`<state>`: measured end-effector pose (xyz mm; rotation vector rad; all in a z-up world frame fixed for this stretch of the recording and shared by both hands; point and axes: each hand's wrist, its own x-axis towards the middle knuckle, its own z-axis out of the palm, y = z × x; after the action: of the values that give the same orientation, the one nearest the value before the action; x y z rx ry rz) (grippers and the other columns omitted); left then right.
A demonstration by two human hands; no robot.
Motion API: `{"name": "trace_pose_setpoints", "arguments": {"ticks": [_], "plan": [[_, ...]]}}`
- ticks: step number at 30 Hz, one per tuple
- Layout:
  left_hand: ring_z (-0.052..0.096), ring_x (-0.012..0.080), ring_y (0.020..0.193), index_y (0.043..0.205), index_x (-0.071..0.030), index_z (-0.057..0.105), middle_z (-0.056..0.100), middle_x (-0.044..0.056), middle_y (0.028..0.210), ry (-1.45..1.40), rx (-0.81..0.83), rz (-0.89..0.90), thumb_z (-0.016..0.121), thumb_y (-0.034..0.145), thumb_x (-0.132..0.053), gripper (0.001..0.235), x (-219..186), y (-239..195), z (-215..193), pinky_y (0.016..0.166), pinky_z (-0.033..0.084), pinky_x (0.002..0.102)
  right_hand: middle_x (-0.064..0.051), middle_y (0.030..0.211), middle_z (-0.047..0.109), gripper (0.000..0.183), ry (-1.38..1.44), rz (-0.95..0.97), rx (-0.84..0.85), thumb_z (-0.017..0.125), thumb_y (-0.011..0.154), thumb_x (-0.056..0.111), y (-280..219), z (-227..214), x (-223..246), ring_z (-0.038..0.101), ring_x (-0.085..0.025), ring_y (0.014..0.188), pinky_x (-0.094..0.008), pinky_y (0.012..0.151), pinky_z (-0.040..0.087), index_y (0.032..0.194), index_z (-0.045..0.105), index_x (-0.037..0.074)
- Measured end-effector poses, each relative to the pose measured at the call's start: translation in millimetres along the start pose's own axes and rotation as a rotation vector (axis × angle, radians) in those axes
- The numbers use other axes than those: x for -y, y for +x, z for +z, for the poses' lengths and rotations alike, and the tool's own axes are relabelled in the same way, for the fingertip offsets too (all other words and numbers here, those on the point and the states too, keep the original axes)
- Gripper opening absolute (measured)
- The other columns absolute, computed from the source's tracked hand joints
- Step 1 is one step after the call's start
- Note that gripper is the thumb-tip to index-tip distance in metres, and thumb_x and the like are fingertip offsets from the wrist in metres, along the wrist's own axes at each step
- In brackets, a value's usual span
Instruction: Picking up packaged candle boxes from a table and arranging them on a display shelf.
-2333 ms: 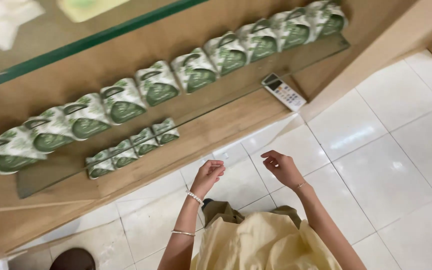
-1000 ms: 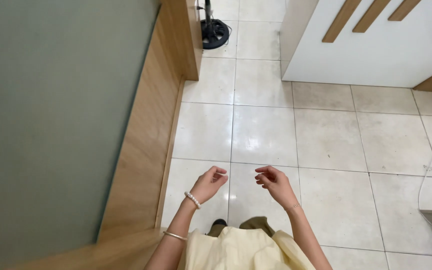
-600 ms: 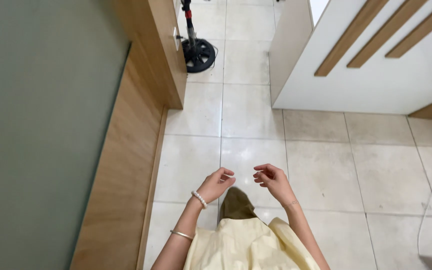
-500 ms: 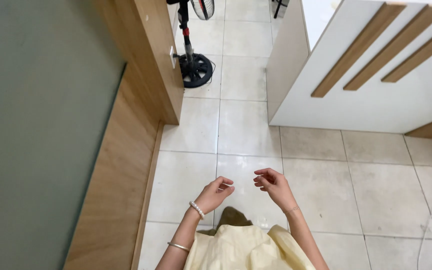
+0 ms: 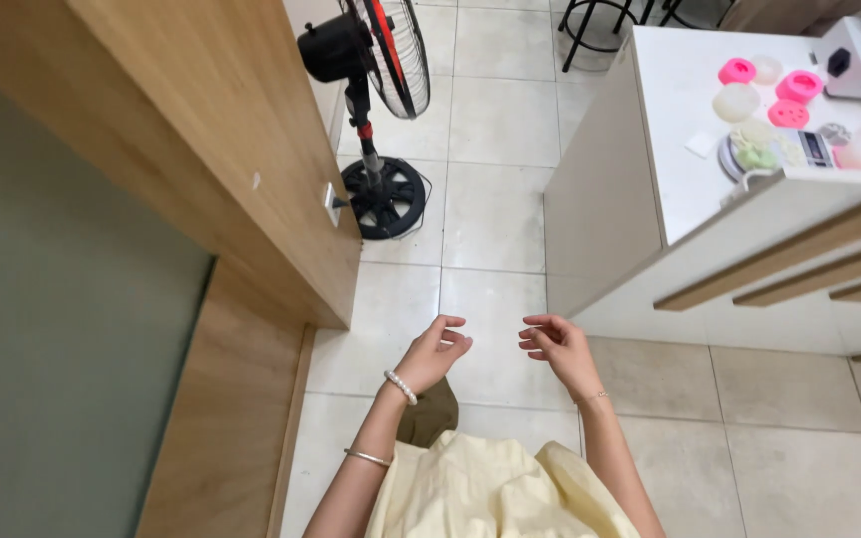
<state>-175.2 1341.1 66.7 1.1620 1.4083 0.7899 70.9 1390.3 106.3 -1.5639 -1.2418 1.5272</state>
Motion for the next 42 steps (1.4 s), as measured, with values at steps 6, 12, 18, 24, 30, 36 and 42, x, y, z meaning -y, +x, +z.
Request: {"name": "trace_pose_setpoints", "arguments": {"ticks": [6,12,18,24,30,36,42], "plan": [[0.069,0.0151,0.093,0.126,-0.009,0.061,0.072,0.005,0.109,0.075,0.083,-0.007,0.069,0.095,-0.032,0.040,-89,171,-79,0.082,0.056,0.030,-0.013,0.104,0.077,0.027,0.024,-0.037,-0.048,0.058,0.098,0.011,171,-4,87,0.076,-0.021,0.094,-0.034,0.080,0.061,0.121,0.068,0.001],[0.069,0.0134,0.093,0.126,-0.009,0.062,0.073,0.006,0.108,0.058,0.138,0.023,0.067,0.094,-0.033,0.039,-146,328,-110,0.084,0.056,0.029,-0.011,0.105,0.077,0.026,0.034,-0.002,-0.098,0.058,0.098,0.011,312,-23,154,0.076,-0.020,0.095,-0.033,0.080,0.060,0.120,0.069,0.002],[0.067,0.0143,0.090,0.126,-0.008,0.061,0.073,0.008,0.106,0.018,0.149,0.098,0.069,0.094,-0.032,0.040,-172,507,-106,0.081,0.056,0.030,-0.011,0.104,0.077,0.026,0.023,0.018,-0.069,0.058,0.098,0.011,482,-66,194,0.076,-0.021,0.095,-0.034,0.081,0.060,0.119,0.069,0.002],[0.067,0.0144,0.089,0.126,-0.009,0.061,0.073,0.007,0.107,0.014,0.128,0.074,0.069,0.094,-0.033,0.040,-250,676,-100,0.080,0.056,0.029,-0.011,0.104,0.077,0.026,-0.011,-0.027,-0.070,0.057,0.098,0.010,649,-127,282,0.076,-0.020,0.095,-0.034,0.082,0.061,0.119,0.069,0.003],[0.068,0.0150,0.090,0.125,-0.008,0.061,0.074,0.008,0.109,-0.005,0.184,0.066,0.068,0.094,-0.032,0.040,-298,822,-109,0.081,0.056,0.029,-0.014,0.104,0.077,0.025,0.075,-0.038,-0.093,0.056,0.098,0.008,786,-175,324,0.076,-0.023,0.095,-0.036,0.083,0.063,0.119,0.069,0.001],[0.068,0.0158,0.092,0.126,-0.009,0.061,0.073,0.009,0.110,0.038,0.257,0.048,0.068,0.095,-0.032,0.039,-327,988,-129,0.080,0.056,0.031,-0.014,0.103,0.077,0.025,0.092,0.001,-0.190,0.056,0.098,0.007,916,-212,352,0.075,-0.024,0.095,-0.036,0.083,0.062,0.118,0.069,0.000],[0.069,0.0160,0.094,0.123,-0.009,0.064,0.075,0.007,0.107,0.134,0.342,0.155,0.069,0.095,-0.031,0.036,-407,1162,-152,0.083,0.057,0.030,-0.015,0.105,0.077,0.025,0.175,0.038,-0.340,0.057,0.098,0.006,1052,-260,392,0.075,-0.024,0.095,-0.036,0.082,0.061,0.120,0.068,0.000]]}}
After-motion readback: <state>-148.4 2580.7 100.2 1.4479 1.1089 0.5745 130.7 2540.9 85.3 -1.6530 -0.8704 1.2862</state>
